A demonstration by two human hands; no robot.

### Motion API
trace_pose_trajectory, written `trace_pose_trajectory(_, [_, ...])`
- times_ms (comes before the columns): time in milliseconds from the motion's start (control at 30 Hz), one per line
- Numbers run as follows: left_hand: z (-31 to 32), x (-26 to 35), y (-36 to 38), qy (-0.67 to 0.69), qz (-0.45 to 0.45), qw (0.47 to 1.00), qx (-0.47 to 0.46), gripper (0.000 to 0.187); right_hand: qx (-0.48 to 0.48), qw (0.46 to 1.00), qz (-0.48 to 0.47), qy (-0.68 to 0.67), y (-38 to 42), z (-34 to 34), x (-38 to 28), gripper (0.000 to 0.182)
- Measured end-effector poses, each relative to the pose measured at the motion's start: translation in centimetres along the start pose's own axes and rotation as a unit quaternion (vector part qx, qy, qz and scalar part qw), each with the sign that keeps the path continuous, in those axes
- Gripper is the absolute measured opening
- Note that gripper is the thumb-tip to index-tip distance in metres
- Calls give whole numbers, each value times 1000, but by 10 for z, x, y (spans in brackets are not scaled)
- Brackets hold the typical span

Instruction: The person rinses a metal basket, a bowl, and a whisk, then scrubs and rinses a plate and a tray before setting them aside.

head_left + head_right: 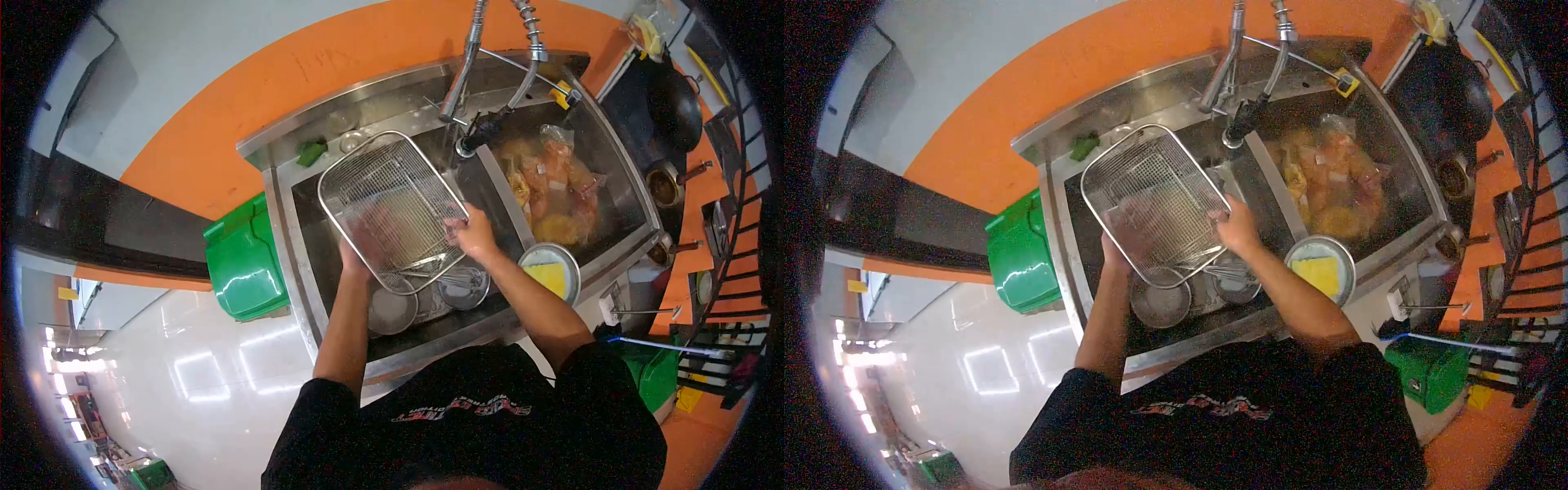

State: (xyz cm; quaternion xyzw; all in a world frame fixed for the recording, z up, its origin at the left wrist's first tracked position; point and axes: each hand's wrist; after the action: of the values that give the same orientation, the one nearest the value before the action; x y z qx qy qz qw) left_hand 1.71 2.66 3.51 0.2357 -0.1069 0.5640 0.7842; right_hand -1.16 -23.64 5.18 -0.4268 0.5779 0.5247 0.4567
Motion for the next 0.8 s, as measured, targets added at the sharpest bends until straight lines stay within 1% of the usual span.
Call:
trace_pose_trajectory(33, [9,-7,-2,-55,-31,997,35,66,11,997,-36,74,-3,-4,11,43])
trace_pose_trajectory(67, [-14,-8,-11,-37,25,994,105,60,29,985,-75,150,-7,-14,13,43])
trace_pose_trajectory(100, [-47,-4,-19,-19,71,983,168,55,28,978,-83,189,-6,-16,10,45])
trace_pose_trajectory(133, [-68,8,-12,-29,58,998,-16,50,-1,992,-22,125,8,-17,-12,48])
trace_pose_trajectory(167, [-10,7,16,30,47,993,100,48,-32,996,82,-14,24,-15,-30,48])
trace_pose_trajectory(200, [-71,6,-7,33,20,999,-2,51,-38,990,130,-42,37,-11,-43,47])
trace_pose_trajectory(233, [-24,-5,6,39,-14,999,-10,50,-60,991,115,-34,34,-10,-23,45])
trace_pose_trajectory(267, [25,-11,28,43,-50,998,-11,49,-42,994,72,76,22,-9,13,43])
trace_pose_trajectory(300, [0,-14,15,-18,-50,997,58,47,23,989,52,137,23,-6,12,34])
trace_pose_trajectory(333, [-24,-14,-3,-79,-37,988,125,44,56,966,-55,245,24,-5,17,30])
trace_pose_trajectory(367, [-34,-10,-4,-83,-39,986,136,44,78,920,-157,350,24,-11,21,26])
trace_pose_trajectory(400, [-38,-4,-1,-67,-37,988,131,44,37,939,-103,326,45,-13,-27,24])
trace_pose_trajectory(467, [-42,1,12,-47,-27,989,136,45,-25,960,-88,266,58,-20,-45,26])
trace_pose_trajectory(500, [-44,3,17,-46,-11,989,142,45,-20,960,-90,265,64,-27,-54,26])
trace_pose_trajectory(533, [-42,5,22,-40,2,989,145,45,-75,988,-45,131,77,-40,-71,28])
trace_pose_trajectory(567, [-41,8,24,-37,21,988,150,46,-133,991,4,-8,89,-53,-87,30])
trace_pose_trajectory(633, [-34,24,17,-29,90,988,125,46,-102,990,-42,-89,113,-98,-114,39])
trace_pose_trajectory(667, [-20,32,14,-27,123,990,69,47,-83,986,3,-143,121,-128,-122,40])
trace_pose_trajectory(700, [18,32,30,-78,136,987,-43,28,-65,982,-8,-178,121,-165,-116,47])
trace_pose_trajectory(733, [78,30,58,-125,148,969,-151,30,14,976,-43,-214,136,-196,-128,45])
trace_pose_trajectory(767, [151,7,88,-179,223,953,-105,33,92,962,-78,-245,152,-229,-140,43])
trace_pose_trajectory(800, [203,-12,109,-233,294,926,-52,36,184,955,-90,-216,151,-277,-120,47])
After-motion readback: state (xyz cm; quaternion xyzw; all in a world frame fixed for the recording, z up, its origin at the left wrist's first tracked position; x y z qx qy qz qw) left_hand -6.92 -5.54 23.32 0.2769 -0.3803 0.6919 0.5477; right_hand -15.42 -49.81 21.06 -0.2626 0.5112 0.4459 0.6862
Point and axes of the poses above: each hand's wrist, its own y-axis away from the middle knuckle, its own z-axis out of the palm, x = y × z, and after that the axes turned 5 degrees about y, right-handed
